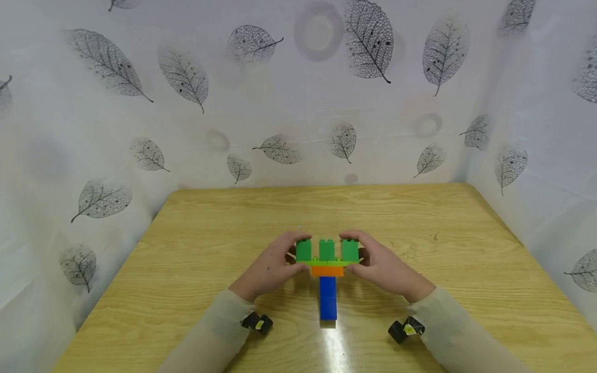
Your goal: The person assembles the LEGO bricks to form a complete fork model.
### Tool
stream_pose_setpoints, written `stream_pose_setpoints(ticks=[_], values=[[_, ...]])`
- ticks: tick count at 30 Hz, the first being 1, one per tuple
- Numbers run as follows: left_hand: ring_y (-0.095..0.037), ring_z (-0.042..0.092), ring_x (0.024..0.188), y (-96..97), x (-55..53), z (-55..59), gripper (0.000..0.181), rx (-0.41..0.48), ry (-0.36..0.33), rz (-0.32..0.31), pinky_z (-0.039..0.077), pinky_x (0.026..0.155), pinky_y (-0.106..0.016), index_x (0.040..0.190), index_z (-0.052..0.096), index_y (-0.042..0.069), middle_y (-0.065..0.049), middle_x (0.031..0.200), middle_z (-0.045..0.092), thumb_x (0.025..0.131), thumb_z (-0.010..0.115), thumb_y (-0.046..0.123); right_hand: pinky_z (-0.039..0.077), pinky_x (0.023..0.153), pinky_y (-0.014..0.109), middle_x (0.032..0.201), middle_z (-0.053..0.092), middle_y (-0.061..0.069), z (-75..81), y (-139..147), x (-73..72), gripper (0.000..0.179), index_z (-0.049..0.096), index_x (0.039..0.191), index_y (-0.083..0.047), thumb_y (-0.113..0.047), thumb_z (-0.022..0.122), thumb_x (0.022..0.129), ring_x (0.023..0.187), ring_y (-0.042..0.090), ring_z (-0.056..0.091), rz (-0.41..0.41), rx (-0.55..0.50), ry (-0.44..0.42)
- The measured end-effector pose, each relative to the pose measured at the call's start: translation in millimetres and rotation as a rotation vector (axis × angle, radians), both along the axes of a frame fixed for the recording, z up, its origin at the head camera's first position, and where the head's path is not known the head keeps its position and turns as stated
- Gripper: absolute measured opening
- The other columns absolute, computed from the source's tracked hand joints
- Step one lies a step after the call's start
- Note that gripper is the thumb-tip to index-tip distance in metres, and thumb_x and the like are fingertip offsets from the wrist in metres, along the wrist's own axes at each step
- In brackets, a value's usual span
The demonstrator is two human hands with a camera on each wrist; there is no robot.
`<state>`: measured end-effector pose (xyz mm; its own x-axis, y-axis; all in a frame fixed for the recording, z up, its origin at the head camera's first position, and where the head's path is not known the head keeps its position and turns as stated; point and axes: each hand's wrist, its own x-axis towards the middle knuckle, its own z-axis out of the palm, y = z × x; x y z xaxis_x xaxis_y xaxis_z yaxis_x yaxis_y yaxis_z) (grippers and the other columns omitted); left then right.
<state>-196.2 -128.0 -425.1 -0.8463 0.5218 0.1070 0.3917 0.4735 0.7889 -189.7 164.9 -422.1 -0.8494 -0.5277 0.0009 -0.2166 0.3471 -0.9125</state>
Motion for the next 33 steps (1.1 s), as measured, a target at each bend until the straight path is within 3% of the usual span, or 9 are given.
stream_pose_setpoints(ticks=[5, 9, 13, 20, 28, 33], values=[[-0.016, 0.059, 0.111, 1.5, -2.3, -3.2, 0.062, -0.068, -0.13, 0.023, 0.052, 0.094, -0.036, 0.151, 0.045, 0.018, 0.002, 0.141, 0.05, 0.095, 0.073, 0.018, 0.053, 0.082, 0.039, 0.128, 0.059, 0.007, -8.7, 2, -2.0, 0.064, 0.04, 0.152, -0.014, -0.02, 0.071, 0.096, 0.101, 0.024, 0.063, -0.032, 0.09, -0.017], [-0.016, 0.057, 0.117, 1.5, -3.0, -7.5, 0.063, -0.158, -0.165, 0.041, 0.049, 0.098, -0.04, 0.152, 0.044, 0.023, 0.002, 0.146, 0.049, 0.096, 0.072, 0.018, 0.052, 0.084, 0.04, 0.129, 0.059, 0.004, -15.9, 5, -3.5, 0.062, 0.044, 0.15, -0.016, -0.027, 0.072, 0.096, 0.103, 0.021, 0.062, -0.032, 0.149, 0.008], [-0.019, 0.054, 0.124, 1.7, -2.7, -10.3, 0.063, -0.203, -0.195, 0.049, 0.045, 0.104, -0.044, 0.153, 0.044, 0.024, 0.001, 0.148, 0.049, 0.096, 0.072, 0.022, 0.052, 0.088, 0.04, 0.127, 0.061, 0.003, -22.9, 7, -5.5, 0.061, 0.045, 0.149, -0.016, -0.03, 0.072, 0.096, 0.109, 0.021, 0.062, 0.004, 0.139, 0.009], [-0.024, 0.039, 0.142, 3.3, -3.5, -12.3, 0.063, -0.25, -0.189, 0.047, 0.032, 0.115, -0.049, 0.152, 0.047, 0.023, -0.001, 0.154, 0.045, 0.095, 0.073, 0.024, 0.048, 0.097, 0.044, 0.135, 0.059, 0.003, -29.1, 10, -6.9, 0.063, 0.049, 0.148, -0.015, -0.034, 0.074, 0.094, 0.115, 0.019, 0.061, -0.005, 0.151, 0.022], [-0.025, 0.04, 0.141, 4.1, -6.1, -15.6, 0.064, -0.278, -0.17, 0.02, 0.031, 0.115, -0.049, 0.151, 0.048, 0.018, -0.003, 0.152, 0.047, 0.093, 0.074, 0.024, 0.036, 0.11, 0.054, 0.146, 0.052, 0.001, -31.4, 8, -6.3, 0.06, 0.054, 0.146, -0.019, -0.034, 0.076, 0.092, 0.133, 0.025, 0.048, -0.048, 0.232, 0.061], [-0.026, 0.041, 0.141, 3.4, -6.4, -19.9, 0.064, -0.286, -0.172, 0.027, 0.031, 0.115, -0.05, 0.151, 0.048, 0.019, -0.003, 0.152, 0.047, 0.093, 0.074, 0.025, 0.036, 0.11, 0.054, 0.147, 0.052, 0.002, -32.7, 8, -6.1, 0.061, 0.053, 0.146, -0.017, -0.033, 0.076, 0.092, 0.133, 0.026, 0.048, -0.03, 0.218, 0.057]])
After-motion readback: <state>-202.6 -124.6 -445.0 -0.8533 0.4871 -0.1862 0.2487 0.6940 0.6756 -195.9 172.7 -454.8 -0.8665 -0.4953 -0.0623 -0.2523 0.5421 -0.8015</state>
